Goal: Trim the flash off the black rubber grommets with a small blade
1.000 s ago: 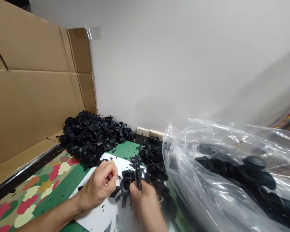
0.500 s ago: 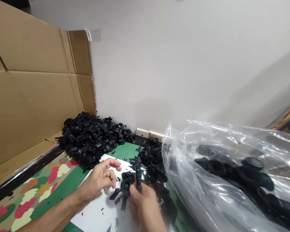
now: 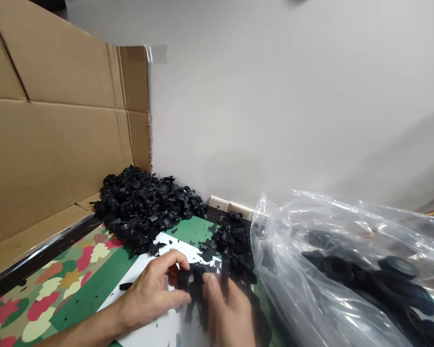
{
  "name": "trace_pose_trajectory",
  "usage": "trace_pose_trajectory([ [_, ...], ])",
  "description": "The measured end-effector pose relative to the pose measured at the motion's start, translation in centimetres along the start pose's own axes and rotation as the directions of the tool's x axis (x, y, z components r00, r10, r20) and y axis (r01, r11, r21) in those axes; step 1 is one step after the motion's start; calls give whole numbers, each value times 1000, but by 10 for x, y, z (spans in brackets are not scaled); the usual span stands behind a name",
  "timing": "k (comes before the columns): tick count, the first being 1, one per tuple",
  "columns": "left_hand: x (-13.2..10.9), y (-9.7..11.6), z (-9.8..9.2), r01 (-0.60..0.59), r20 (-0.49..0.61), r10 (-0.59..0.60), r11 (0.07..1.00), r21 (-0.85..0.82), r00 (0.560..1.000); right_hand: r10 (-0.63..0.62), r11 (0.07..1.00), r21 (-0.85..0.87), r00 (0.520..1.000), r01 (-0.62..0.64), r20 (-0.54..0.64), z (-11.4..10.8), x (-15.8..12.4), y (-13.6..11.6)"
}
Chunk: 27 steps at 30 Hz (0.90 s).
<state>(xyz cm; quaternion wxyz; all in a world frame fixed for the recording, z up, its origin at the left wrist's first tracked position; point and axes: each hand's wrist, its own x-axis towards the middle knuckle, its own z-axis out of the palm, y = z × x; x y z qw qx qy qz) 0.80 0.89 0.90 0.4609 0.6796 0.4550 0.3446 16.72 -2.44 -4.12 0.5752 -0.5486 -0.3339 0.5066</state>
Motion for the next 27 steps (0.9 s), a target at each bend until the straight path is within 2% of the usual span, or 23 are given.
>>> trace_pose_trajectory([
  [3, -1, 2, -1, -65, 0, 65, 995, 73, 998, 25, 1000, -20, 996, -24, 88, 6, -6, -1],
  [8, 1, 0, -1, -47, 35, 46, 998, 31, 998, 31, 999, 2, 987, -32, 160, 13, -10, 1],
  [13, 1, -6, 0, -87, 30, 89, 994, -71, 996, 7, 1000, 8, 989, -8, 150, 12, -10, 2],
  [20, 2, -4, 0, -96, -6, 96, 981, -171, 995, -45, 999, -6, 995, 46, 85, 14, -10, 1],
  [27, 0, -2, -1, -195, 22, 197, 978, -70, 980, -40, 999, 10, 997, 39, 72, 15, -11, -1],
])
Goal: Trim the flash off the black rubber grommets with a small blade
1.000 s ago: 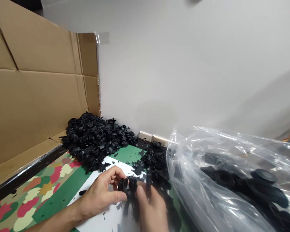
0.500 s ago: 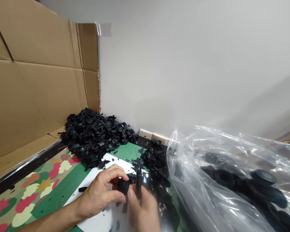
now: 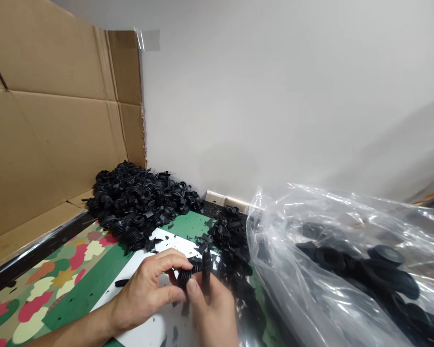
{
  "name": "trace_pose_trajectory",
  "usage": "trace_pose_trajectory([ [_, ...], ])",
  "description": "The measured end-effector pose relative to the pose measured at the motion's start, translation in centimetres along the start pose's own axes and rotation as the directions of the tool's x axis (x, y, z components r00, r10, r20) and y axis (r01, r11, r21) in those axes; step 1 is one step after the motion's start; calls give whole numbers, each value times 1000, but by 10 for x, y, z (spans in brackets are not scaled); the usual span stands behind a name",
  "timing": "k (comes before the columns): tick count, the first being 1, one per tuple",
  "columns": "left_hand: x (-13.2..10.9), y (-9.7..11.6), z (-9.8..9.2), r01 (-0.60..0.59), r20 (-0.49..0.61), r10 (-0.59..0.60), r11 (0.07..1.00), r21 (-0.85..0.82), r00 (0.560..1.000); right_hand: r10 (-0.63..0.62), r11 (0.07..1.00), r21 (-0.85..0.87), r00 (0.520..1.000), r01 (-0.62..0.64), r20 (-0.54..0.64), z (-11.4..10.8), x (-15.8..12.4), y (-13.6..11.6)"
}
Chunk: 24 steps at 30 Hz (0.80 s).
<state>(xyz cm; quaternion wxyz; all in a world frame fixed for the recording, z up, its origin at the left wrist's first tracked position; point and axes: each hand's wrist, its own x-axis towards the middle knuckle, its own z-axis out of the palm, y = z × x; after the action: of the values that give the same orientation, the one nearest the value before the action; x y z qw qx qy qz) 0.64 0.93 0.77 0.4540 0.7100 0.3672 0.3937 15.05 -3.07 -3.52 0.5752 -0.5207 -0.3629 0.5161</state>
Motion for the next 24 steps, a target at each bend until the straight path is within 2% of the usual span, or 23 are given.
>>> trace_pose_trajectory([
  [2, -1, 1, 1, 17, 1, -17, 999, 33, 1000, 22, 999, 27, 1000, -22, -1, 0, -1, 0],
  [4, -1, 0, 1, 69, -21, -70, 998, -11, 997, 60, 995, 81, 998, -60, 2, 1, -1, -1],
  [8, 3, -6, 3, 268, -16, -285, 917, -297, 958, 152, 957, 248, 988, -154, 24, 2, -1, -5],
  [10, 6, -8, 4, 313, -1, -340, 868, -386, 940, 188, 936, 297, 982, -187, 26, 2, -1, -6],
  [18, 10, -2, 3, 304, -35, -356, 841, -447, 934, 267, 894, 372, 964, -248, 0, 0, 0, -6],
  [24, 11, -3, 3, 343, 4, -390, 807, -481, 921, 310, 835, 448, 946, -319, 97, 4, -2, -18],
])
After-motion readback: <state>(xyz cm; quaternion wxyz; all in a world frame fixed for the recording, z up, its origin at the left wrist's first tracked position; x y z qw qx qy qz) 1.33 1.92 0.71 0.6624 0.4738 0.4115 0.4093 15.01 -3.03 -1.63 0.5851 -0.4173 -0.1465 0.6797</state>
